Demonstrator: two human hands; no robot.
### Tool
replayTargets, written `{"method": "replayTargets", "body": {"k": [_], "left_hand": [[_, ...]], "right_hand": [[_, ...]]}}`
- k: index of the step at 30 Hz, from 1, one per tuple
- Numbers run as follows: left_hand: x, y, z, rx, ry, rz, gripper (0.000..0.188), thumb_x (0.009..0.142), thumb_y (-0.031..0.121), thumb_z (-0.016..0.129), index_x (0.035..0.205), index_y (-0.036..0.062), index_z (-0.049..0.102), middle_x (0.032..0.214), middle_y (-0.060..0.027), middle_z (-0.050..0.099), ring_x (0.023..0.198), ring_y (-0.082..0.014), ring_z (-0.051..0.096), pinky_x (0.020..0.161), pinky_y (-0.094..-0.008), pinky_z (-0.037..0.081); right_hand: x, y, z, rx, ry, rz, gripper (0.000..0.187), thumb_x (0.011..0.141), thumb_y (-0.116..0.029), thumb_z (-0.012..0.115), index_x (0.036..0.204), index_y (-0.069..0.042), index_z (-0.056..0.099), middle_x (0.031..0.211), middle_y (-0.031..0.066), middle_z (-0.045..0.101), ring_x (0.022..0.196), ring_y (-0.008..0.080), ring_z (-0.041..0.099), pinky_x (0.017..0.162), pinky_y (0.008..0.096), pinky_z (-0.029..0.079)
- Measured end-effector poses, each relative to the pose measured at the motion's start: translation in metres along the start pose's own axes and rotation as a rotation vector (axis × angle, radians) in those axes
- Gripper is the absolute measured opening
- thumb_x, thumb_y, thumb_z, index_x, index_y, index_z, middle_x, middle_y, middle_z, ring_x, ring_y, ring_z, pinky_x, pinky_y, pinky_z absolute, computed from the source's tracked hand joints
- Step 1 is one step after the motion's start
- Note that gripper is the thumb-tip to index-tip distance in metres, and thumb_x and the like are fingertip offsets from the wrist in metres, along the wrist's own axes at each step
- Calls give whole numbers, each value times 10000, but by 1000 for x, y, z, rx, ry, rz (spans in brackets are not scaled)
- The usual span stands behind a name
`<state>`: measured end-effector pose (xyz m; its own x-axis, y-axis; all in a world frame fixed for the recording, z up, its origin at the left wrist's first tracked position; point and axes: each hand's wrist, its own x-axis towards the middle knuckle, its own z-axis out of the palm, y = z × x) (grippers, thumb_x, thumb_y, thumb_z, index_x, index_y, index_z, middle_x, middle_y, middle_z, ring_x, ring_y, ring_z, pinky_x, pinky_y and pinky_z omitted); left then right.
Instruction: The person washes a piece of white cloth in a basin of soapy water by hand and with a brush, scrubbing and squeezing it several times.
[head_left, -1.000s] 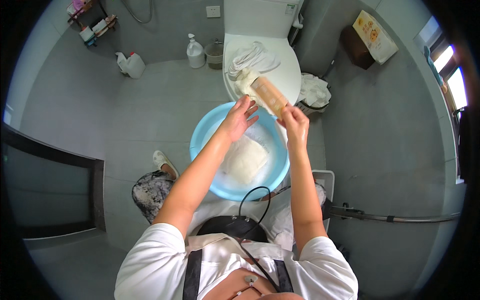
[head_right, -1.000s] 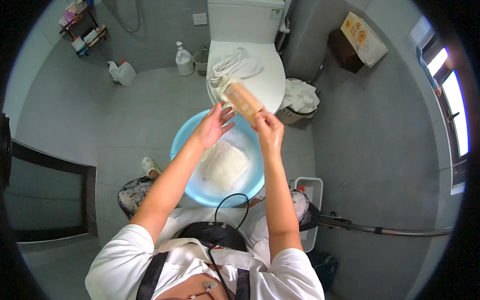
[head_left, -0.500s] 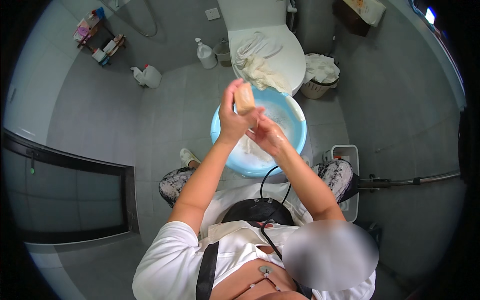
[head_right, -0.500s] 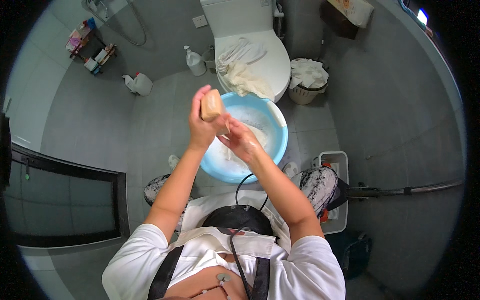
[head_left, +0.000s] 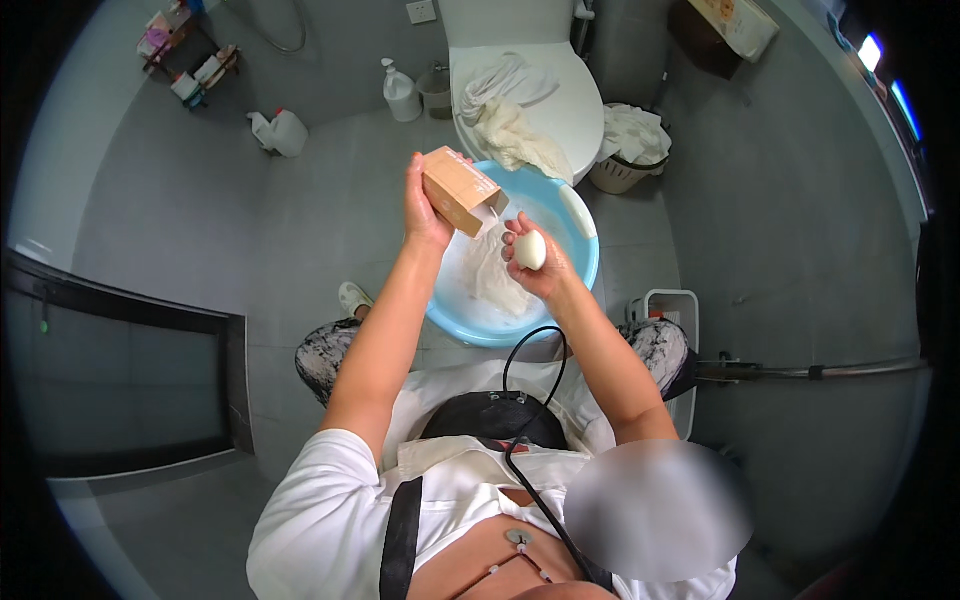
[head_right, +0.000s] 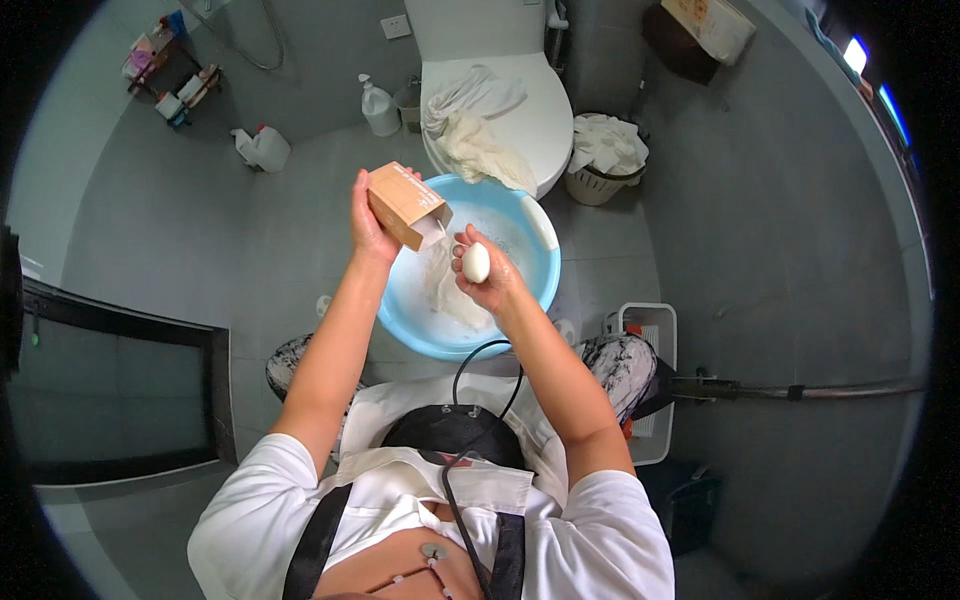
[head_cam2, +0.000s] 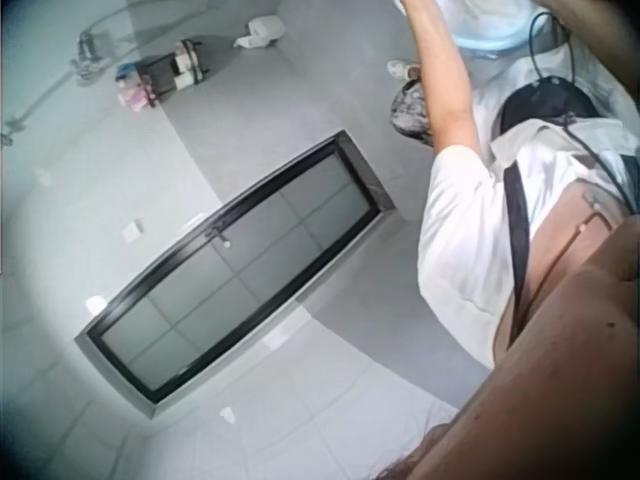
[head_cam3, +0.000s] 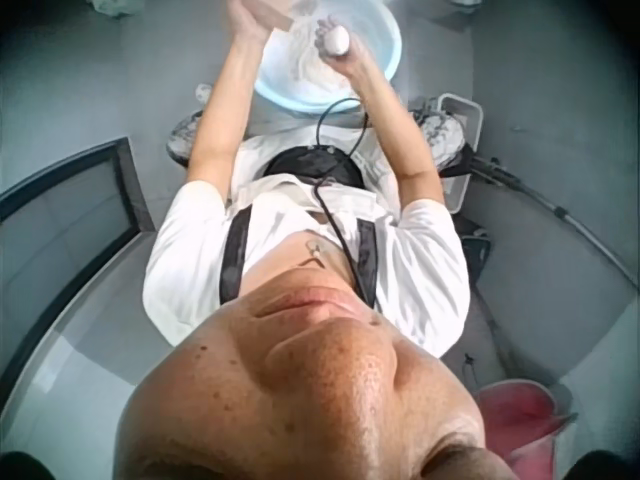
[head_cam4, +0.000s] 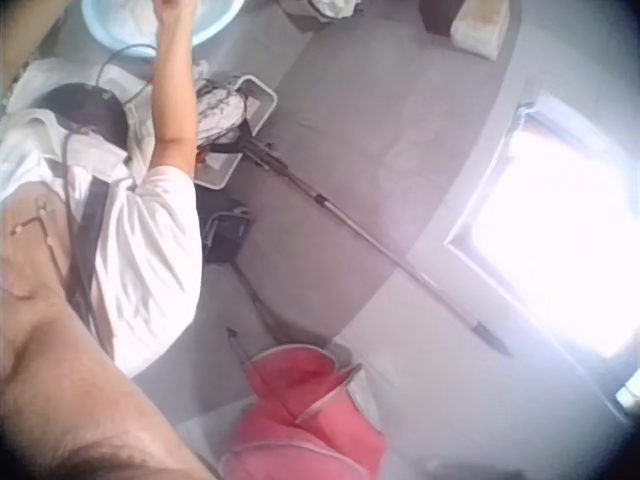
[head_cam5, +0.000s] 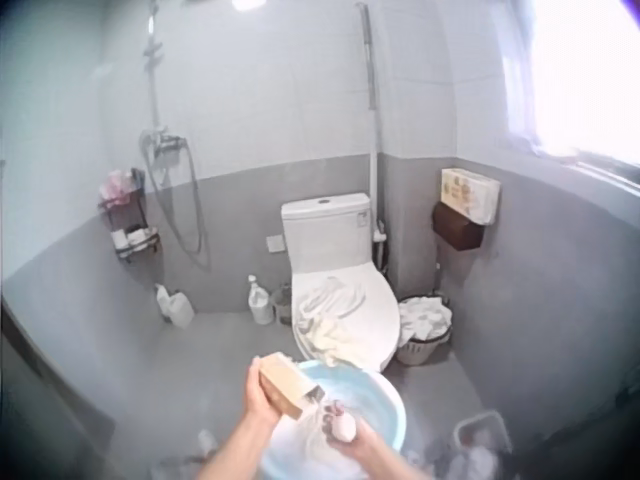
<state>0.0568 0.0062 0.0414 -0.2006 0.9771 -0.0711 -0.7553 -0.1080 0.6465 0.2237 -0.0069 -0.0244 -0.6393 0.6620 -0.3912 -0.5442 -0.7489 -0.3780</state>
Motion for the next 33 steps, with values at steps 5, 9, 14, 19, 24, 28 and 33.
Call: {"method": "replayTargets", "body": {"k": [5,9,14,19,24,28,33], "left_hand": [[22,-25,-6,31,-97,-121,554,777,457,505,1082,-4,461,1029,-154,541,1010,-270,506,863,-399,423],[49,-47,-11,62,-95,-161,499,762,445,540,1082,70,460,1047,-74,520,984,-205,493,869,-352,383],[69,-66,2,161,-149,-330,508,794,476,520,1131,104,442,1113,-32,490,1015,-171,478,864,-343,381],[89,-82,10,390,-134,-356,486,814,461,506,1134,103,431,1068,-42,513,969,-160,502,827,-327,398],[67,-88,-27,490,-21,-299,316,864,299,471,1076,65,488,965,-62,552,873,-152,540,777,-289,426],[44,-83,-73,462,138,-328,217,866,189,448,1008,49,532,924,-62,566,833,-139,544,751,-266,434],[28,-69,-106,511,221,-338,207,852,166,458,1001,45,534,907,-57,570,821,-132,541,750,-263,434]], "right_hand": [[0,-16,16,-136,127,3,348,778,-388,597,941,-105,479,764,29,514,545,126,499,378,202,400],[6,-35,13,-243,155,-98,389,786,-393,584,1001,-94,457,798,57,534,527,129,501,360,214,402],[16,-69,-5,-269,266,-131,331,822,-359,536,1036,-120,453,798,80,547,523,129,501,365,225,379],[39,-111,-43,-104,356,-255,313,837,-341,507,942,-49,475,749,72,527,505,137,481,367,218,379],[80,-162,-85,-398,568,-428,185,860,-283,452,942,-118,439,676,59,550,518,164,536,378,280,406],[96,-178,-79,-510,574,-225,269,844,-346,493,906,-84,498,713,52,583,525,151,536,388,273,417],[81,-157,-59,-392,621,-367,260,829,-296,536,884,-44,500,716,50,571,521,143,528,418,256,428]]}}
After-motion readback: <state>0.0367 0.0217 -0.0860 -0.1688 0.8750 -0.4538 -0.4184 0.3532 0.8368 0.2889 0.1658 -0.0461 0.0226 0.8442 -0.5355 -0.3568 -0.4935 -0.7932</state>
